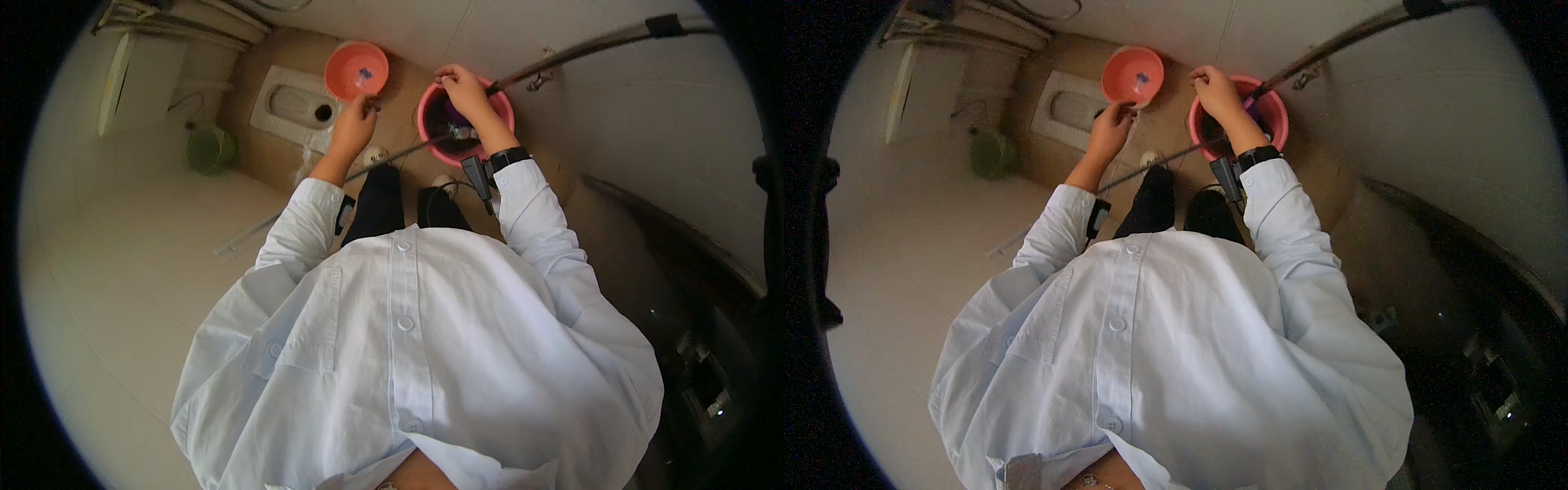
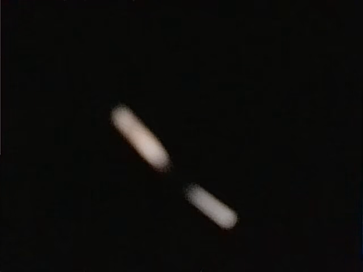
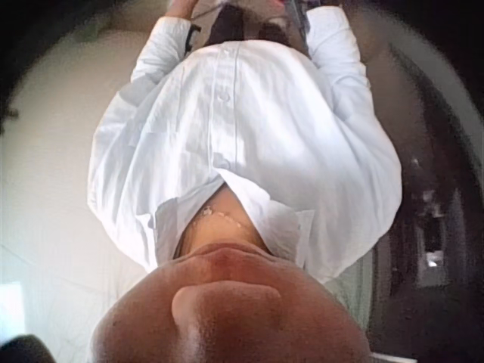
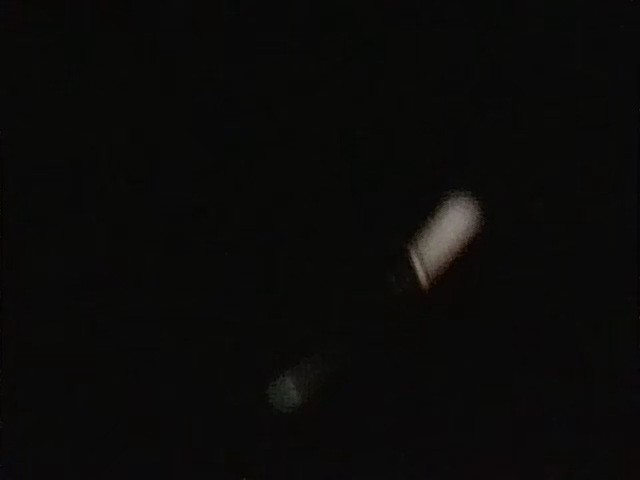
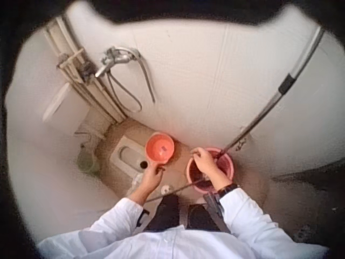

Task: The person assembles a mop by attaching a metal rod to a mop head and securing it with a hose clamp. They then rinse the mop head in a pink bucket and adjust the hose and clamp to complete the assembly.

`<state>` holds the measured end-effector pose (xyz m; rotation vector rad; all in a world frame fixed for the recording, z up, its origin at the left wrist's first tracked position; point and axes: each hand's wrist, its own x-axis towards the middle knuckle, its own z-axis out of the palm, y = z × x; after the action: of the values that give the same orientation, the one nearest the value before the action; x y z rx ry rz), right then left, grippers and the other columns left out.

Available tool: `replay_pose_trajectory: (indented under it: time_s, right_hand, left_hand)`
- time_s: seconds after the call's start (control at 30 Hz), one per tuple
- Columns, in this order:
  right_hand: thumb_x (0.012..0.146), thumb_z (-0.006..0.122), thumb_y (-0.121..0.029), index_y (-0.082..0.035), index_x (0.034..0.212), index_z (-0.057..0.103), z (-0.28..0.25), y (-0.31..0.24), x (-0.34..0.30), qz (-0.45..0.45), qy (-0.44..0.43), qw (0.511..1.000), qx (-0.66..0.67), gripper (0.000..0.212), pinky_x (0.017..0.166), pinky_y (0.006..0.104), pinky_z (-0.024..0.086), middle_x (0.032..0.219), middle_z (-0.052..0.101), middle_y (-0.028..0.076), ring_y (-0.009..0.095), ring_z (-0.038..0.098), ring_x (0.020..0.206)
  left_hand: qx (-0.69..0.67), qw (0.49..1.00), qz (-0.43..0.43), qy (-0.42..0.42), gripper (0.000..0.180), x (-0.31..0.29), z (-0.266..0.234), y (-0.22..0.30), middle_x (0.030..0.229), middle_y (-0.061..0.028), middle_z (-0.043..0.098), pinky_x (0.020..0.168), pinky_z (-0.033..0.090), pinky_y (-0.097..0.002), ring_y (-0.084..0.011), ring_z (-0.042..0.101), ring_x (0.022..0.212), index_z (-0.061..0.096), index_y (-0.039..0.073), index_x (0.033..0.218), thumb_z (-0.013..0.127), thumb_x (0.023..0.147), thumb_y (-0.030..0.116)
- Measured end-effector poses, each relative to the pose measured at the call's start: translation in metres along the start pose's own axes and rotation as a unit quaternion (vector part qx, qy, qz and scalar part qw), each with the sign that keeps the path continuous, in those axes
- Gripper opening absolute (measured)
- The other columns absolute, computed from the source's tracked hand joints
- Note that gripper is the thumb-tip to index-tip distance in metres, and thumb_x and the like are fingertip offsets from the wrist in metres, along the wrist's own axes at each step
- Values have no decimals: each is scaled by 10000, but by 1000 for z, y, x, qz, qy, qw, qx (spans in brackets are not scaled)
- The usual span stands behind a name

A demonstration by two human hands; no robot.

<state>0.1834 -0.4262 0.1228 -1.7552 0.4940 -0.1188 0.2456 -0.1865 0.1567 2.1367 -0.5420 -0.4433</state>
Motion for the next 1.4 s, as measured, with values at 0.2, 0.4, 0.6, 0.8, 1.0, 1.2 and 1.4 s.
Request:
replay_pose_trajectory:
  time_s: [0.2, 0.4, 0.6, 0.8, 1.0, 1.2, 1.4]
  right_hand:
    - [832, 506, -119, -8, 1024, 603, 5, 41, -111, 49, -100, 992, -62, 242, 803, 353, 472, 972, 647, 170, 300, 622, 917]
    - [821, 520, -124, -24, 1021, 605, 49, 16, -120, -6, -166, 983, -71, 239, 795, 373, 472, 982, 640, 168, 311, 609, 925]
    - [787, 550, -92, -33, 1063, 581, 225, -54, -234, -114, -263, 950, -125, 284, 805, 386, 469, 978, 638, 167, 326, 599, 948]
    - [716, 603, -50, -37, 1096, 545, 401, -70, -282, -234, -339, 903, -121, 385, 870, 402, 437, 1124, 559, 165, 362, 536, 1032]
    - [761, 578, -160, -40, 1011, 547, 427, -60, -294, -437, -148, 880, -115, 279, 721, 427, 477, 930, 625, 163, 325, 601, 876]
    - [748, 624, -226, -77, 768, 583, 371, -139, -252, -312, -114, 936, -112, 155, 569, 417, 463, 713, 618, 127, 320, 607, 689]
    - [740, 658, -271, -65, 752, 580, 266, -195, -243, -228, -130, 963, -59, 220, 578, 396, 451, 708, 605, 142, 325, 595, 685]
  left_hand:
    - [-45, 995, -89, 17, 253, -97, 56, 14, 922, -139, 657, 760, 483, -332, -269, 637, 869, 581, 24, 1052, 519, 809, 61]
    - [-11, 978, -170, 120, 266, -113, 16, 15, 958, -106, 653, 781, 472, -293, -178, 620, 869, 566, 13, 1100, 483, 853, 67]
    - [-32, 950, -141, 277, 242, -247, -105, -20, 919, -111, 665, 761, 476, -292, -183, 629, 839, 591, 4, 1043, 494, 830, 62]
    - [-39, 933, -143, 329, 209, -314, -180, -44, 918, -128, 659, 778, 477, -304, -199, 631, 862, 606, -9, 996, 487, 832, 43]
    - [-95, 961, -49, 254, 207, -298, -187, -38, 914, -115, 660, 779, 479, -300, -196, 633, 870, 607, -4, 998, 510, 820, 36]
    - [55, 931, 238, 271, 202, -316, -223, 26, 784, -103, 621, 663, 471, -300, -244, 603, 730, 618, 48, 897, 548, 735, -49]
    - [-125, 870, 386, 281, 193, -305, -216, 88, 815, -89, 610, 609, 448, -236, -138, 560, 608, 557, 14, 930, 520, 776, -97]
